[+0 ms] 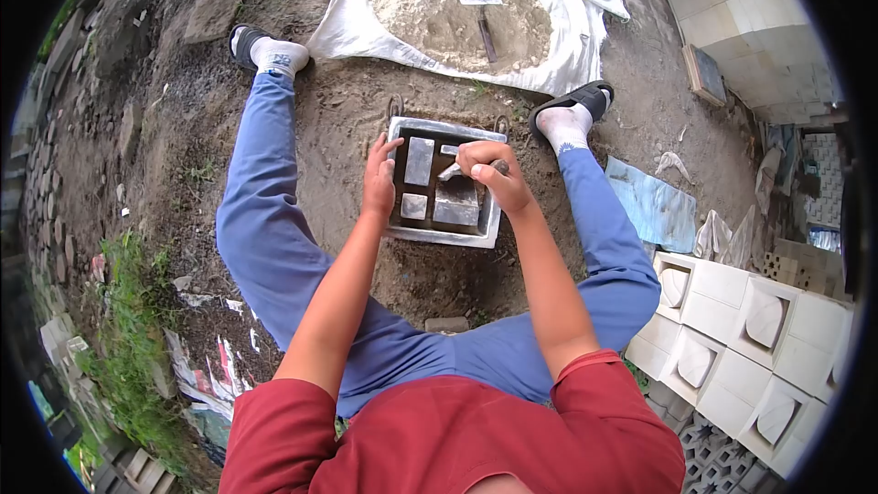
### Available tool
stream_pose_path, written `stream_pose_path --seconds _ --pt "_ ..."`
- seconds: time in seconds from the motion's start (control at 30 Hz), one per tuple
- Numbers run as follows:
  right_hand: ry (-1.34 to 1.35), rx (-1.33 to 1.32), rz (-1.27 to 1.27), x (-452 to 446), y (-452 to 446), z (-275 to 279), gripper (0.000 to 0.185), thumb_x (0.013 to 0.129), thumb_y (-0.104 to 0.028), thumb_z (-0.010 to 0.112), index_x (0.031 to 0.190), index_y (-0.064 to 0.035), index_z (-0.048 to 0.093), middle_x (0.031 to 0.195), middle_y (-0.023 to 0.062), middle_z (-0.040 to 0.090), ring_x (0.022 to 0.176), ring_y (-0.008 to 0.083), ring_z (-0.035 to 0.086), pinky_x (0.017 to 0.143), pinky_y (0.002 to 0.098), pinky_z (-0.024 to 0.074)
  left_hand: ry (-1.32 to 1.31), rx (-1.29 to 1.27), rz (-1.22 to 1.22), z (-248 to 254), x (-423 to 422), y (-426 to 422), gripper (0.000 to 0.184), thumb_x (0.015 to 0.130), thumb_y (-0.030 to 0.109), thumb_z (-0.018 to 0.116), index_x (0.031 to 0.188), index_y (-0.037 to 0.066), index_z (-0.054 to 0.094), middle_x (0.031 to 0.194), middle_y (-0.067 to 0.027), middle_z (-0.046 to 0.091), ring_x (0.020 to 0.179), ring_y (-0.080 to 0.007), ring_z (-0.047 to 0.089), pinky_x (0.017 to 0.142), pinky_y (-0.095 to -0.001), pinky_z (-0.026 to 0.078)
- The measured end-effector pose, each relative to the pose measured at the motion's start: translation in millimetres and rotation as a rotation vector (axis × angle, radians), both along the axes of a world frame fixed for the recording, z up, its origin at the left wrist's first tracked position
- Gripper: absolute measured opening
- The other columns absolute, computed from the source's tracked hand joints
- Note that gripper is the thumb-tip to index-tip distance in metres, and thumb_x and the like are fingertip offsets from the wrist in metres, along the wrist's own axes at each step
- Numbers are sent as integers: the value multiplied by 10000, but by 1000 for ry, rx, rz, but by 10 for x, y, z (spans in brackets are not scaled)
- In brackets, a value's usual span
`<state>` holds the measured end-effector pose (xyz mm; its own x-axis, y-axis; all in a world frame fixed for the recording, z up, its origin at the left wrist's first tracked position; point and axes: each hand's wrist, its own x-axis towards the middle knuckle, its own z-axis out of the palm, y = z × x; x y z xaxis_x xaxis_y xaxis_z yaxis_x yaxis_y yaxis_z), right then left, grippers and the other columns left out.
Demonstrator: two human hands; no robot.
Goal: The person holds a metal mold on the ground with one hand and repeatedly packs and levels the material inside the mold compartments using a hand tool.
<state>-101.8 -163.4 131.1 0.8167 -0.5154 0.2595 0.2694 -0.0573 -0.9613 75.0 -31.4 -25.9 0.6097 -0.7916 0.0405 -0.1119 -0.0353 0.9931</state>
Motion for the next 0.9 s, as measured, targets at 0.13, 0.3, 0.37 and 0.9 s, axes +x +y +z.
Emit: stream_pose_path --seconds 0.13,0.3,0.37,0.9 --pt "-77 93 -73 53 17 -164 459 900 -263 593 610 -52 307 578 20 322 559 156 304 572 344 282 -7 3 11 -13 8 8 472 957 98 437 1365 124 673 1641 -222 399 1536 -372 351 1269 -435 243" --pt "-198 -9 -147 147 196 -203 434 896 -194 602 603 -17 336 563 32 330 531 166 303 533 349 292 22 21 12 46 -4 6 473 937 92 457 1352 119 682 1636 -204 416 1529 -359 367 1264 -426 256" --pt "-195 -45 -170 145 238 -184 413 882 -186 587 597 -19 340 554 52 325 511 188 320 527 355 298 -8 6 24 2 -12 -7 476 930 104 457 1347 116 687 1629 -209 425 1524 -362 375 1261 -429 260" --pt "-88 -281 29 282 268 -328 314 776 -183 596 584 -26 404 565 97 374 502 287 400 520 397 333 19 -5 8 48 -24 -10 473 920 101 439 1307 100 712 1619 -219 433 1519 -356 384 1260 -429 267"
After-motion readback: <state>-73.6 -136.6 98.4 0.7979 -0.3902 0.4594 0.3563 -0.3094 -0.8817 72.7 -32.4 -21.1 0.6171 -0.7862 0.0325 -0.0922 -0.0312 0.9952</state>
